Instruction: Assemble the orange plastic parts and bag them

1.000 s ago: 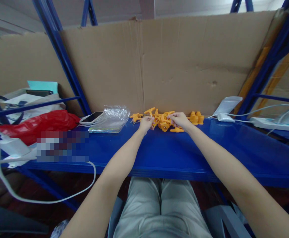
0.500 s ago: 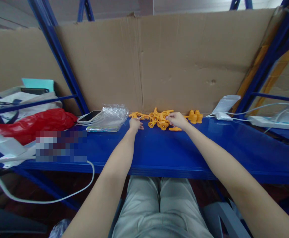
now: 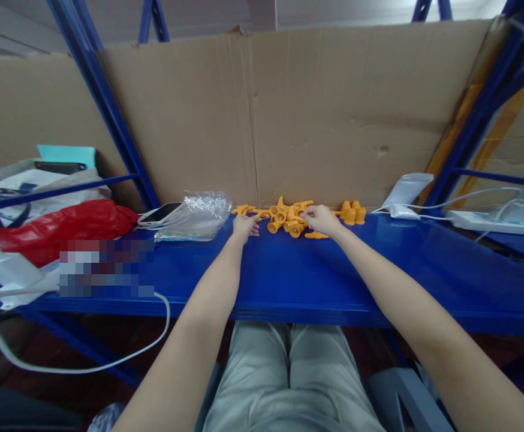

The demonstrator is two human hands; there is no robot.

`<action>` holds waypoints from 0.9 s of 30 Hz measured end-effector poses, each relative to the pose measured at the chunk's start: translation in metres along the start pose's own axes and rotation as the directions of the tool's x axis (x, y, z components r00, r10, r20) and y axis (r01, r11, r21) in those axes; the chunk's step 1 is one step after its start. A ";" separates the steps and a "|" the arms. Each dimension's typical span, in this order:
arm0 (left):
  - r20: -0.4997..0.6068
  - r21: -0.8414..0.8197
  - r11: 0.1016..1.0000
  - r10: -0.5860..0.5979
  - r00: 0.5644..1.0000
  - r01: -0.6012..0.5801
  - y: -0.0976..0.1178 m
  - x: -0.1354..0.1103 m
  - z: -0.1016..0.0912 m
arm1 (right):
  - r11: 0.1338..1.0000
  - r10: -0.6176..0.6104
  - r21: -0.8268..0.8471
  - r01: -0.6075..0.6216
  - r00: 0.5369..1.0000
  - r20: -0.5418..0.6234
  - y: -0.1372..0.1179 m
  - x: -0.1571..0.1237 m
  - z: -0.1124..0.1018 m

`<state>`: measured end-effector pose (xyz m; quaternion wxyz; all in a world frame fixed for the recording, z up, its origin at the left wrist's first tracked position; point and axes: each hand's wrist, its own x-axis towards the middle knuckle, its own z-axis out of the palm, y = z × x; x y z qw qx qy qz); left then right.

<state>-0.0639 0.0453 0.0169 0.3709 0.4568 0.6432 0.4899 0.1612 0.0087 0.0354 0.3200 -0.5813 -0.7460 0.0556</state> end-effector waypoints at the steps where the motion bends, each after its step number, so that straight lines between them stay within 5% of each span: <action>1: -0.001 -0.008 1.000 0.006 1.000 -0.006 0.000 0.000 0.000 | 1.000 -0.004 -0.010 0.004 1.000 0.003 -0.001 0.000 0.000; 10: 0.079 0.082 0.994 0.072 0.994 -0.079 -0.003 -0.001 0.003 | 0.983 -0.038 -0.180 0.037 0.999 0.000 -0.003 -0.003 -0.006; 18: 0.082 0.390 0.893 0.211 0.974 -0.226 -0.004 -0.001 0.003 | 0.916 -0.020 -0.399 0.047 0.997 0.070 -0.013 -0.011 -0.015; 23: 0.216 0.512 0.734 0.394 0.893 -0.447 0.000 -0.006 0.009 | 0.899 -0.037 -0.425 0.103 0.987 0.159 -0.015 -0.012 -0.014; 27: 0.382 0.574 0.549 0.477 0.791 -0.608 0.002 -0.013 0.017 | 0.916 -0.036 -0.398 0.058 0.997 0.063 -0.006 -0.008 -0.017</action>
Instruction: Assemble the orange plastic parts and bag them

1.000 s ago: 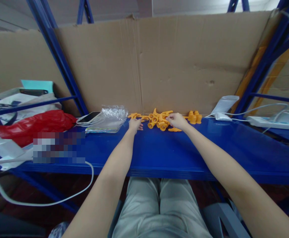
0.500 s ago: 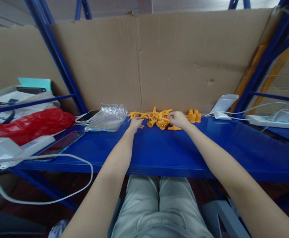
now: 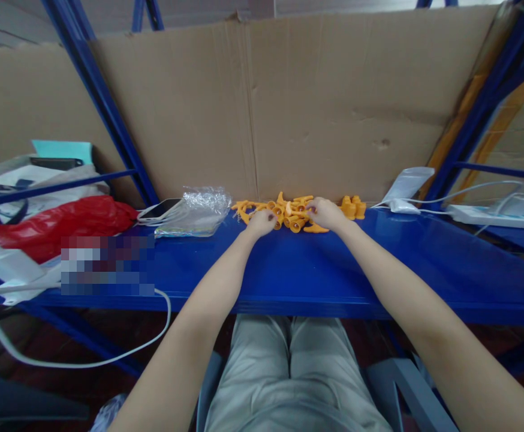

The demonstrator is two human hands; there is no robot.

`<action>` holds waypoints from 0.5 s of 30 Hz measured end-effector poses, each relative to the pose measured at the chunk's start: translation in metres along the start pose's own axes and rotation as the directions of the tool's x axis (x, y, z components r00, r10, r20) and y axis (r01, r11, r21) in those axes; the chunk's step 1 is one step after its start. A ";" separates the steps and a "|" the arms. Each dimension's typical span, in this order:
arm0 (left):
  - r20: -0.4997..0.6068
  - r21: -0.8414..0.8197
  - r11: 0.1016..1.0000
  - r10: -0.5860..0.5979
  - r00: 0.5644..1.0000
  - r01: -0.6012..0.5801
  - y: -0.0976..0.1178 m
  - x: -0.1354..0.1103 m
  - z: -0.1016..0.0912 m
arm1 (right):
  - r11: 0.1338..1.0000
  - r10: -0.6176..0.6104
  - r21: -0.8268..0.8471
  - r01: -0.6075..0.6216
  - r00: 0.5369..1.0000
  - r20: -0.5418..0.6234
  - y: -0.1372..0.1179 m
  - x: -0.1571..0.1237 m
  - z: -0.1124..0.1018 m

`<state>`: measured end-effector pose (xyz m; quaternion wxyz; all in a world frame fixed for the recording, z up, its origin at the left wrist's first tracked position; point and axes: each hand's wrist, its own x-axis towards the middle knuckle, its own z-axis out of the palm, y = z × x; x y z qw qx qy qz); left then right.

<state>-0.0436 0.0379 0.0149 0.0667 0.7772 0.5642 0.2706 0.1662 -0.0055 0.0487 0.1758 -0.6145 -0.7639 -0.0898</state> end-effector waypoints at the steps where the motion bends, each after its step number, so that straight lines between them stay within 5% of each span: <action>1: 0.004 0.011 1.000 0.019 1.000 -0.019 0.002 -0.001 0.001 | 1.000 0.012 -0.005 -0.013 0.999 -0.035 0.004 0.001 0.000; 4: 0.007 0.006 0.999 0.032 0.999 -0.032 0.003 -0.002 0.004 | 0.999 0.026 -0.025 -0.028 0.998 -0.065 0.015 0.003 0.004; 9: 0.009 0.027 0.998 0.061 0.998 -0.061 0.003 -0.004 0.005 | 0.999 0.012 -0.032 -0.009 0.995 0.104 0.022 0.005 0.018; 15: -0.007 0.025 0.997 0.074 0.997 -0.074 0.008 -0.006 0.005 | 0.999 0.026 0.044 -0.025 1.000 -0.009 0.019 0.006 0.018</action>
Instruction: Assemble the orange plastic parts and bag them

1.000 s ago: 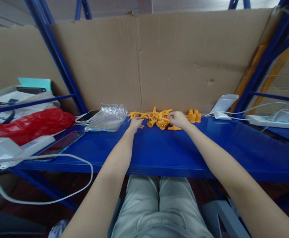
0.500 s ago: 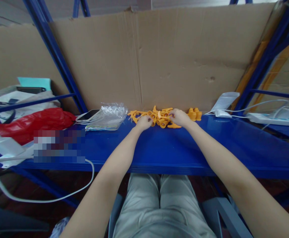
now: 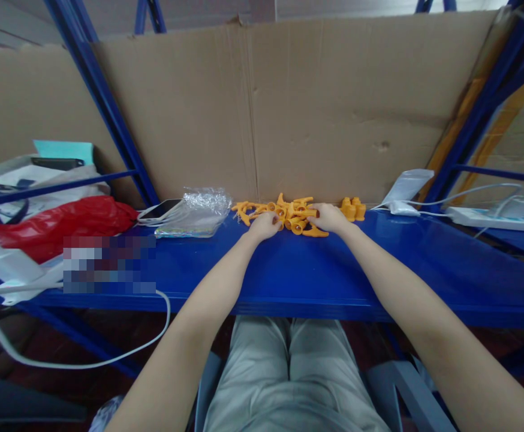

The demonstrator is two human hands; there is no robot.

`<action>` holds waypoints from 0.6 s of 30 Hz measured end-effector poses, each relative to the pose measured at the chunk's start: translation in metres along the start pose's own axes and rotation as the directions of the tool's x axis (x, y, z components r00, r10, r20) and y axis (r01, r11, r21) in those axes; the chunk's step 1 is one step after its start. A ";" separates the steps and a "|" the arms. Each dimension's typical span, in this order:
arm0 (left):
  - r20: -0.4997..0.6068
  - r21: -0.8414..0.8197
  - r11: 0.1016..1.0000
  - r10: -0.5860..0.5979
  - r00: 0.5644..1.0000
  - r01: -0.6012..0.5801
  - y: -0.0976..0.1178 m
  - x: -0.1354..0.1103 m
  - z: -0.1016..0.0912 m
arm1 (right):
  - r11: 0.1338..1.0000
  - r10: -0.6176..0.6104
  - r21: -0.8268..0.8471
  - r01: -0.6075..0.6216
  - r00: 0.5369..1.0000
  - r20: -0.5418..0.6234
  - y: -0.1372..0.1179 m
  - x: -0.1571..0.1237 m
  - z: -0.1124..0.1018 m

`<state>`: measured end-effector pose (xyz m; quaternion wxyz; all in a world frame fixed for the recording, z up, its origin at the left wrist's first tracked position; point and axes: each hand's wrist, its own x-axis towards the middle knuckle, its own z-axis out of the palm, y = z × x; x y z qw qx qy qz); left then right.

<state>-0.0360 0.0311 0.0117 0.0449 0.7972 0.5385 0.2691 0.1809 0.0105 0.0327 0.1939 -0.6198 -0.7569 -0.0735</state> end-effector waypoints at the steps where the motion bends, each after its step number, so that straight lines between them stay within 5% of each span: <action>1: -0.021 -0.003 1.000 0.008 1.000 -0.009 0.002 -0.001 0.000 | 1.000 -0.012 0.017 0.013 0.999 -0.030 0.000 0.000 -0.002; 6: -0.187 -0.056 0.992 0.097 0.977 -0.109 0.012 -0.007 -0.005 | 0.980 -0.138 0.115 0.164 0.969 -0.205 -0.001 0.000 -0.013; 11: -0.218 -0.061 0.992 0.091 0.972 -0.107 0.019 -0.013 -0.012 | 0.904 -0.324 0.188 0.384 0.902 -0.284 -0.006 0.001 -0.011; 18: -0.251 -0.065 0.998 -0.012 0.968 -0.004 0.024 -0.014 -0.018 | 0.913 -0.209 0.309 0.265 0.957 -0.202 0.000 0.005 0.000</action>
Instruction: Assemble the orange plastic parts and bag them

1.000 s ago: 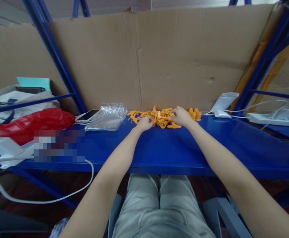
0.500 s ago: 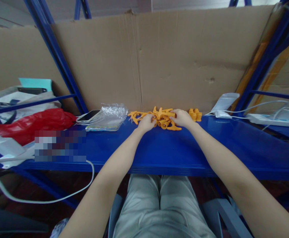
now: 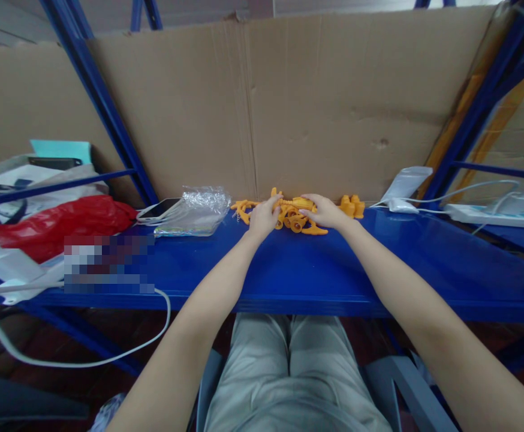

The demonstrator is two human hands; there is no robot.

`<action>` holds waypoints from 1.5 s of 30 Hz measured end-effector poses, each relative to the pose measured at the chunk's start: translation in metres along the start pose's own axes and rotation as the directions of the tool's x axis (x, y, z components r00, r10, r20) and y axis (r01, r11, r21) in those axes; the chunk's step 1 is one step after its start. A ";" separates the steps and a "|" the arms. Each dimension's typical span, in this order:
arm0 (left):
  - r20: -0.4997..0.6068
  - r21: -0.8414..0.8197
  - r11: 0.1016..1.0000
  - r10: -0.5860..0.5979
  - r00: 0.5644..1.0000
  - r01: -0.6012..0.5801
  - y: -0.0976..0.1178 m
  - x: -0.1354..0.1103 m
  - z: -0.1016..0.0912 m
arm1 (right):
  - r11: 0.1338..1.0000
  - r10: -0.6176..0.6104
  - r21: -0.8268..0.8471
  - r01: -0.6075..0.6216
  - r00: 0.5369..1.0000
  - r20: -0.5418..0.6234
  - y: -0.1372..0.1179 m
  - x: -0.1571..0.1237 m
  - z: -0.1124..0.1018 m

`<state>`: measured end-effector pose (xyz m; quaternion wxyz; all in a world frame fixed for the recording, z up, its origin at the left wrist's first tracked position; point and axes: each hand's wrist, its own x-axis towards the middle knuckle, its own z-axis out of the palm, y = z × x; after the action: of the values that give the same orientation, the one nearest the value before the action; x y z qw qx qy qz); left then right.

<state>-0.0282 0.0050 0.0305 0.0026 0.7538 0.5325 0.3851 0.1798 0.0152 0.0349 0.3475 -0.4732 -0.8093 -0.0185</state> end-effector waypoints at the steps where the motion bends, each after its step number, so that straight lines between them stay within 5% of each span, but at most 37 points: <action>1: -0.011 -0.002 1.000 0.002 1.000 -0.002 0.000 0.000 -0.001 | 0.998 0.049 0.040 -0.049 0.999 0.001 0.000 0.001 0.000; 9: -0.108 -0.073 0.996 0.039 0.993 -0.047 0.000 0.002 -0.001 | 0.842 0.367 0.355 -0.405 0.914 0.173 -0.015 0.007 -0.004; 15: -0.144 -0.048 0.990 0.122 0.982 -0.130 -0.004 0.003 -0.005 | 0.877 0.331 0.343 -0.337 0.940 0.079 -0.016 0.005 -0.009; 21: -0.054 0.089 0.978 0.195 0.979 -0.190 -0.006 0.002 -0.003 | 0.946 0.118 0.292 -0.139 0.989 0.089 -0.018 0.001 -0.006; 28: 0.036 0.160 0.955 0.247 0.968 -0.249 -0.003 0.000 0.000 | 0.948 0.120 0.230 -0.219 0.918 0.377 -0.035 -0.005 -0.010; 35: 0.032 0.163 0.956 0.241 0.970 -0.243 0.002 -0.003 0.002 | 0.968 0.202 -0.190 -0.162 0.955 0.217 -0.046 -0.002 -0.012; 40: -0.005 0.038 0.967 0.251 0.968 -0.251 0.003 0.001 0.008 | 0.848 0.202 -0.517 -0.115 0.973 0.114 -0.049 -0.004 -0.017; 45: 0.010 -0.121 0.970 0.211 0.977 -0.209 -0.001 0.007 0.018 | 0.735 0.160 -0.678 0.005 0.970 0.181 -0.051 -0.008 -0.017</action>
<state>-0.0175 0.0182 0.0219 0.0130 0.8087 0.4256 0.4058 0.1524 -0.0254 0.0584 0.0583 -0.5990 -0.7614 -0.2408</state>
